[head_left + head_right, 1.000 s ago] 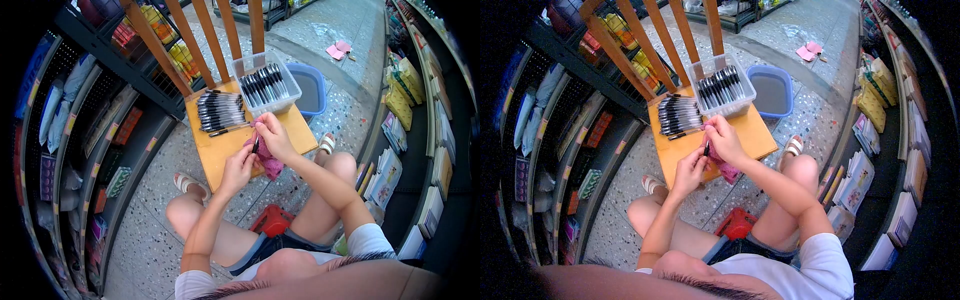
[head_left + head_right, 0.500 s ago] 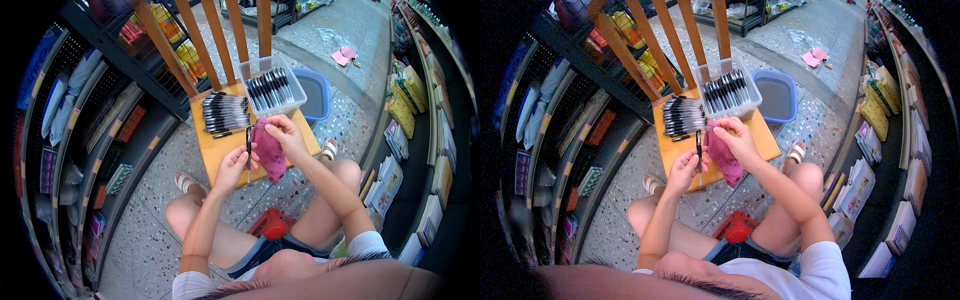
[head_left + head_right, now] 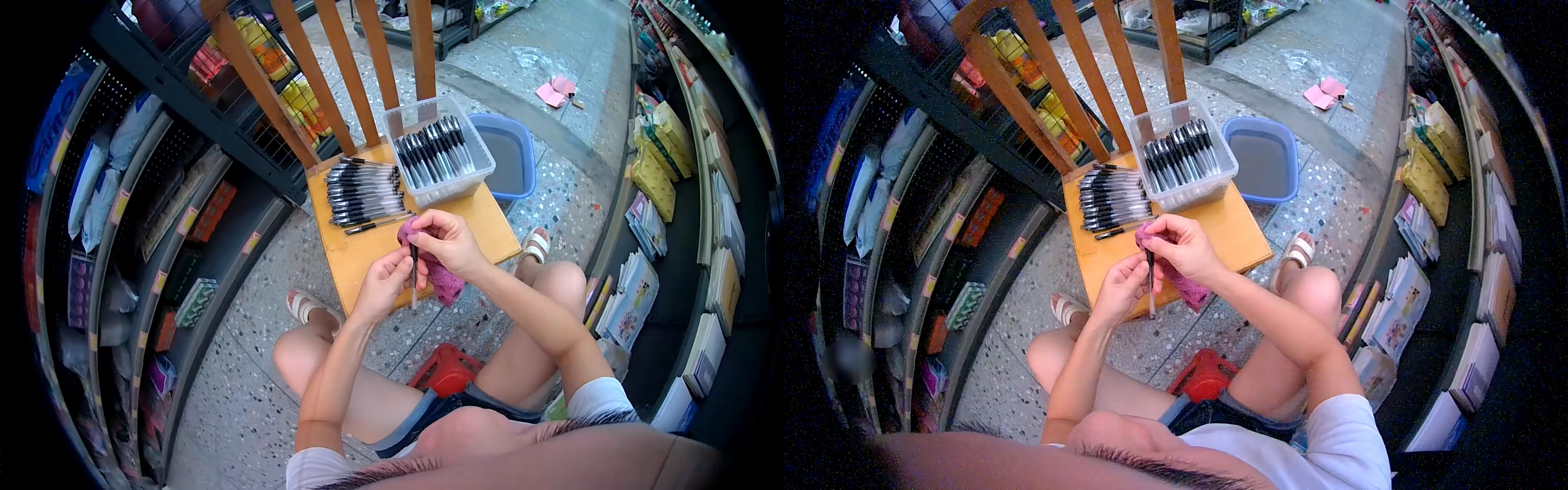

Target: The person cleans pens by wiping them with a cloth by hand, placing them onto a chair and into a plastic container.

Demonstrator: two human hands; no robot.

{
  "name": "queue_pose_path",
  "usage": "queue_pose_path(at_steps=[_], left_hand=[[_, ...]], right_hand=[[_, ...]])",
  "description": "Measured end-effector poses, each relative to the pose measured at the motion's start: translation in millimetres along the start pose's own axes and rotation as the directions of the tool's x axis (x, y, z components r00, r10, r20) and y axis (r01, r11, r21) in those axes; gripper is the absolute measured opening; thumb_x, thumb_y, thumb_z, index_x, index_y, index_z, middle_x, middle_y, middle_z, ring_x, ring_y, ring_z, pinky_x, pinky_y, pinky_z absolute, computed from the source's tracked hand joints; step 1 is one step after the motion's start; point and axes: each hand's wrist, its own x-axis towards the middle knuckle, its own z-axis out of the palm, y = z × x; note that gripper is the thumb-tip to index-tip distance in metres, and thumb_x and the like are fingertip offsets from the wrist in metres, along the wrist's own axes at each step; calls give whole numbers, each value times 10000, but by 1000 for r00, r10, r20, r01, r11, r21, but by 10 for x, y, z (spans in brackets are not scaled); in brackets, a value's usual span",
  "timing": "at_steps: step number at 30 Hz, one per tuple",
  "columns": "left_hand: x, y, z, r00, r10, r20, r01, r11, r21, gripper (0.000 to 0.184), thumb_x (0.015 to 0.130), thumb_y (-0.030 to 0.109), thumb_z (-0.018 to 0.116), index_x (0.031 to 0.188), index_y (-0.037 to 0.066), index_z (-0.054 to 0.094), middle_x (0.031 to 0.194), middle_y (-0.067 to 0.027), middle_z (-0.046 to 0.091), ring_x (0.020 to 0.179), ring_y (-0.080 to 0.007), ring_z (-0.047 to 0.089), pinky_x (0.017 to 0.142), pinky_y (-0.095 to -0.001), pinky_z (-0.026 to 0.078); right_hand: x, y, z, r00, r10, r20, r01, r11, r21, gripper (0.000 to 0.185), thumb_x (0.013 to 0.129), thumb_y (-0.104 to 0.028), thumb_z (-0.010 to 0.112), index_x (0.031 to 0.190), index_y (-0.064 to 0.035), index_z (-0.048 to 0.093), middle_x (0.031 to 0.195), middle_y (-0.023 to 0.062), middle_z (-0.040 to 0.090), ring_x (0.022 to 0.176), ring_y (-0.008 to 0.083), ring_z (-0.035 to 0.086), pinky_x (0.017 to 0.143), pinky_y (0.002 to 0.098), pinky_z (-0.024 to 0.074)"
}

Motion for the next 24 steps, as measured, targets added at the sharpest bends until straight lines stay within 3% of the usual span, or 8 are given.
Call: queue_pose_path(at_steps=[5, 8, 11, 14, 15, 18, 21, 24], left_hand=[[-3, 27, 86, 999, -17, -33, 16, 999, -45, 248, 938, 204, 472, 1061, -7, 521, 864, -63, 594, 698, -137, 565, 638, -232, 454], [39, -33, 23, 1000, -13, -5, 13, 999, -39, 251, 945, 179, 456, 1091, -17, 514, 911, -76, 593, 755, -138, 596, 696, -256, 498], [38, 85, 159, 992, -50, -116, 56, 998, 43, 293, 935, 159, 472, 1157, -32, 490, 965, -112, 607, 817, -177, 629, 720, -278, 522], [-11, 43, 95, 986, -108, -126, 125, 982, 142, 333, 918, 135, 503, 1197, -45, 468, 986, -130, 614, 855, -209, 642, 737, -293, 534], [-36, 42, 101, 986, -122, -117, 139, 979, 149, 333, 912, 129, 514, 1192, -47, 473, 968, -124, 619, 838, -200, 641, 729, -286, 533], [-90, 36, 97, 985, -135, -103, 150, 975, 163, 331, 896, 114, 541, 1179, -50, 489, 920, -108, 629, 788, -173, 638, 701, -267, 529], [-99, -6, 58, 989, -63, -137, 85, 984, 159, 316, 887, 100, 551, 1164, -48, 510, 883, -92, 633, 739, -143, 627, 668, -250, 521], [-67, 18, 60, 981, 24, -191, 10, 985, 173, 284, 885, 86, 551, 1137, -45, 541, 855, -73, 633, 702, -123, 615, 642, -236, 512]], right_hand=[[2, -42, 70, 996, -40, -82, 36, 998, -54, 55, 877, -31, 520, 896, -25, 468, 766, 75, 591, 433, 126, 549, 360, 234, 452], [3, -40, 63, 993, -63, -95, 55, 995, -86, 82, 867, -66, 553, 910, -4, 520, 779, 59, 599, 504, 88, 557, 426, 229, 477], [148, 152, -64, 938, -330, -108, 275, 895, -352, 84, 869, -64, 550, 920, -7, 518, 770, 54, 592, 534, 100, 567, 460, 246, 485], [168, -57, -49, 952, -237, -192, 210, 966, -152, 60, 869, -37, 551, 921, -12, 536, 839, 27, 598, 780, 60, 545, 679, 218, 462], [181, -65, -72, 950, -251, -184, 230, 964, -130, 67, 873, -43, 551, 928, -9, 537, 840, 28, 597, 772, 71, 552, 692, 223, 467], [228, 10, -92, 909, -365, -202, 313, 917, -249, 73, 868, -61, 563, 919, -13, 543, 776, 20, 582, 638, 66, 550, 566, 207, 470], [177, 40, -49, 954, -231, -193, 223, 973, -62, 67, 864, -55, 565, 915, -16, 548, 784, 8, 580, 635, 58, 548, 557, 200, 461], [78, 146, 12, 984, -115, -134, 100, 988, -115, 59, 874, -40, 548, 927, -17, 535, 790, 27, 592, 619, 69, 559, 555, 218, 483]])
